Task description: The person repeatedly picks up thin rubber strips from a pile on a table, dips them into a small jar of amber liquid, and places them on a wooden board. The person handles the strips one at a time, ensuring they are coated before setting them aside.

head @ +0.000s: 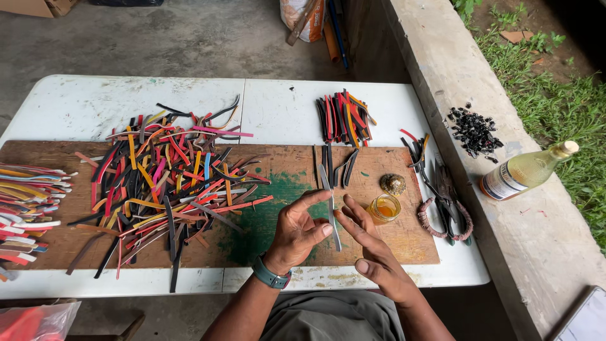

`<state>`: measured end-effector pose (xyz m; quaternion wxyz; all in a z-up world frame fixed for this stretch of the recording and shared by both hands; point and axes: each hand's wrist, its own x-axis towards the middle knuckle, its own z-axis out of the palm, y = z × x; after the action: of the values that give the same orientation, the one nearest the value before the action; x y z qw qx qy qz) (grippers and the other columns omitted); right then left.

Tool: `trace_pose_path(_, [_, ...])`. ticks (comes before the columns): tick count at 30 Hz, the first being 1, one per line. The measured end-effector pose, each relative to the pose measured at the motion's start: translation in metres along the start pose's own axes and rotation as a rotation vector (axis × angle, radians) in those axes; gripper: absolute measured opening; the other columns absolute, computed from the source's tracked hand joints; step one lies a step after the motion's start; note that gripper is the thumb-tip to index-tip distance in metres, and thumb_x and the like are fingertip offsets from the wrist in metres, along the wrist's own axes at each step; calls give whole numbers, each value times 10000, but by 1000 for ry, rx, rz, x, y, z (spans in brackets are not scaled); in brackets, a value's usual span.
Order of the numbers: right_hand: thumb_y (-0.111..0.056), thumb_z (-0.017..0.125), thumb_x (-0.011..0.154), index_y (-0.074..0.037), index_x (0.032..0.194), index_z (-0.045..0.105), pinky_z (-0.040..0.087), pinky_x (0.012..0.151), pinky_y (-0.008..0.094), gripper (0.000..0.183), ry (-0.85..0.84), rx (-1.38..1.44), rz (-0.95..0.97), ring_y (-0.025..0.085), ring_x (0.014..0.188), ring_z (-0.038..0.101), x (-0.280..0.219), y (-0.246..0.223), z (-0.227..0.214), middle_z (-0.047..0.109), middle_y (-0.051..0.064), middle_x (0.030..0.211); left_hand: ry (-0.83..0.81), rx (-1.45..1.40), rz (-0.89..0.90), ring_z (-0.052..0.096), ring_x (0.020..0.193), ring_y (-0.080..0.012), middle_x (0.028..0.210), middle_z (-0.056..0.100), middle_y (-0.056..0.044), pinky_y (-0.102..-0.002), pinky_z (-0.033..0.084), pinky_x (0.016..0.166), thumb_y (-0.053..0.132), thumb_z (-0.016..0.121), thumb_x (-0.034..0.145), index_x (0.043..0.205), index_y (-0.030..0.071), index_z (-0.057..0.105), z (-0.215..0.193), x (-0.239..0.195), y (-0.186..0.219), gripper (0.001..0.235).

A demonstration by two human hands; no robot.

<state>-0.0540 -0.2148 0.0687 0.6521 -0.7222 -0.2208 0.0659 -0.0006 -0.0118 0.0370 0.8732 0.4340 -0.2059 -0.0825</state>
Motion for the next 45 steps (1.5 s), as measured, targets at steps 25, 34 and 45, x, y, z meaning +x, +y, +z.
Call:
trace_pose_path(25, [-549, 552, 910, -181, 1452, 621, 234, 1228, 629, 659, 202, -802, -387, 474, 1501, 294, -14, -11, -3, 317, 252, 1618, -187, -276, -116, 605, 1149, -128, 1637, 377, -144, -241, 590, 855, -55, 768, 853, 1595, -46, 362, 7, -2, 13, 846])
trace_pose_path(34, [-542, 577, 905, -260, 1413, 668, 253, 1255, 614, 587, 73, -747, -438, 398, 1574, 281, -30, -21, 3, 326, 151, 1687, -209, -294, -149, 562, 1284, -195, 1567, 400, -154, -301, 627, 920, -42, 772, 843, 1620, -8, 302, 4, -3, 25, 909])
trace_pose_path(45, [-537, 624, 948, -248, 1320, 713, 305, 1100, 531, 480, 195, -1014, -688, 332, 1474, 308, -29, -20, 11, 398, 131, 1547, -192, -322, -138, 503, 1386, -218, 1571, 397, -166, -319, 593, 992, -6, 818, 826, 1626, -13, 284, 4, -8, 31, 962])
